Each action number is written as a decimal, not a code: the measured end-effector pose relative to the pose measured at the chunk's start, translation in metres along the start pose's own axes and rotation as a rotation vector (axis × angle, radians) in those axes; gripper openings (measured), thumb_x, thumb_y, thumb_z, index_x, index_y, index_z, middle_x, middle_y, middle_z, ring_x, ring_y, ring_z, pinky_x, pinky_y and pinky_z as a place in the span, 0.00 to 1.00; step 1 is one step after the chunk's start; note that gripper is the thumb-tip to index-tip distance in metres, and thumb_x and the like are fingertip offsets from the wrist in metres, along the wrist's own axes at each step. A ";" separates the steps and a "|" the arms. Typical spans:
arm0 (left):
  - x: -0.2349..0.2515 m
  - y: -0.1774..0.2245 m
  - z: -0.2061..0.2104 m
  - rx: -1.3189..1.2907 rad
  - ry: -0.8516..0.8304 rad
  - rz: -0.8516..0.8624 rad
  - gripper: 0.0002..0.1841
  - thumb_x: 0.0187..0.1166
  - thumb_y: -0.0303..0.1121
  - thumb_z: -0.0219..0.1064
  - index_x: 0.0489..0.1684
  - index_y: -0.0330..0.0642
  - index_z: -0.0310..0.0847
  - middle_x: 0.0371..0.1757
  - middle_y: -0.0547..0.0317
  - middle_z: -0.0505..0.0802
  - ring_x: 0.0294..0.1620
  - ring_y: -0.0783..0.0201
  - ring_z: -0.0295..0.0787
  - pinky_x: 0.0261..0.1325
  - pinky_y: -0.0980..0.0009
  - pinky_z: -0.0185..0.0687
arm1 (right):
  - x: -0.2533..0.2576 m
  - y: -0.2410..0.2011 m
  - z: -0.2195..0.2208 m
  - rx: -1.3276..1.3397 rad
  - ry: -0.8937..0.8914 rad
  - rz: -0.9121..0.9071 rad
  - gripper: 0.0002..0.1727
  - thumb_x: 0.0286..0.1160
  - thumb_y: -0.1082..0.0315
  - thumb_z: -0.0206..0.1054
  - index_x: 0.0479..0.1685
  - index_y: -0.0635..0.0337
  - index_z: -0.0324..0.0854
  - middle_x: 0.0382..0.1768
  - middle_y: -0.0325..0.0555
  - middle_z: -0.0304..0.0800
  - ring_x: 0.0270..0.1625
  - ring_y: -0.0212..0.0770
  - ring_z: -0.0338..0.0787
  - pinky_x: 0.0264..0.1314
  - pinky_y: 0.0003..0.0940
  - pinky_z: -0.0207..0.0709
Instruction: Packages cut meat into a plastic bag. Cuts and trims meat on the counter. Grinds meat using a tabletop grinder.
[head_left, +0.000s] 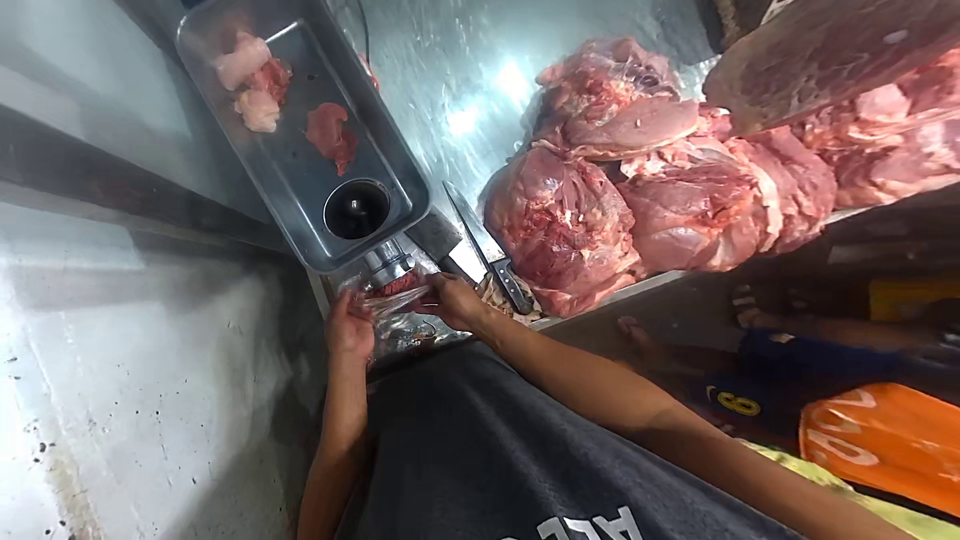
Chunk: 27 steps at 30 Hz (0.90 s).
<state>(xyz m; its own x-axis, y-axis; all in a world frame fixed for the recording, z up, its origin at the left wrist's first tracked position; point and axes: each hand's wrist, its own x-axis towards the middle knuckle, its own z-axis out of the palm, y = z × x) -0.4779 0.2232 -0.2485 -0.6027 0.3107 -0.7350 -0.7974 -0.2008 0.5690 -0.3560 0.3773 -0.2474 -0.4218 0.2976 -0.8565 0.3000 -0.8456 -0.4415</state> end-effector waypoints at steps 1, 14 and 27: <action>0.007 -0.003 -0.004 0.035 0.007 -0.001 0.12 0.95 0.36 0.46 0.55 0.41 0.73 0.36 0.55 0.89 0.29 0.65 0.86 0.32 0.69 0.86 | -0.002 0.001 0.001 0.033 -0.058 -0.037 0.18 0.96 0.62 0.48 0.67 0.67 0.72 0.45 0.60 0.91 0.43 0.52 0.95 0.50 0.49 0.92; 0.010 -0.027 -0.018 0.322 0.021 -0.066 0.11 0.92 0.30 0.48 0.65 0.42 0.66 0.34 0.55 0.85 0.29 0.62 0.87 0.37 0.65 0.89 | 0.031 0.017 -0.054 0.173 0.013 -0.008 0.15 0.94 0.64 0.52 0.67 0.67 0.69 0.42 0.59 0.89 0.36 0.49 0.94 0.42 0.45 0.92; 0.020 -0.034 -0.014 0.416 -0.049 -0.147 0.12 0.93 0.36 0.47 0.59 0.39 0.70 0.36 0.48 0.88 0.32 0.54 0.89 0.40 0.57 0.90 | 0.055 0.021 -0.061 0.174 -0.026 -0.032 0.17 0.93 0.58 0.54 0.66 0.61 0.73 0.46 0.59 0.88 0.36 0.51 0.92 0.37 0.47 0.89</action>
<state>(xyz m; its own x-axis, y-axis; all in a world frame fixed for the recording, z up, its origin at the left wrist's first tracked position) -0.4630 0.2233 -0.2876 -0.4733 0.3538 -0.8067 -0.7889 0.2372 0.5669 -0.3206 0.4027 -0.3199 -0.4515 0.3154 -0.8346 0.1349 -0.9006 -0.4133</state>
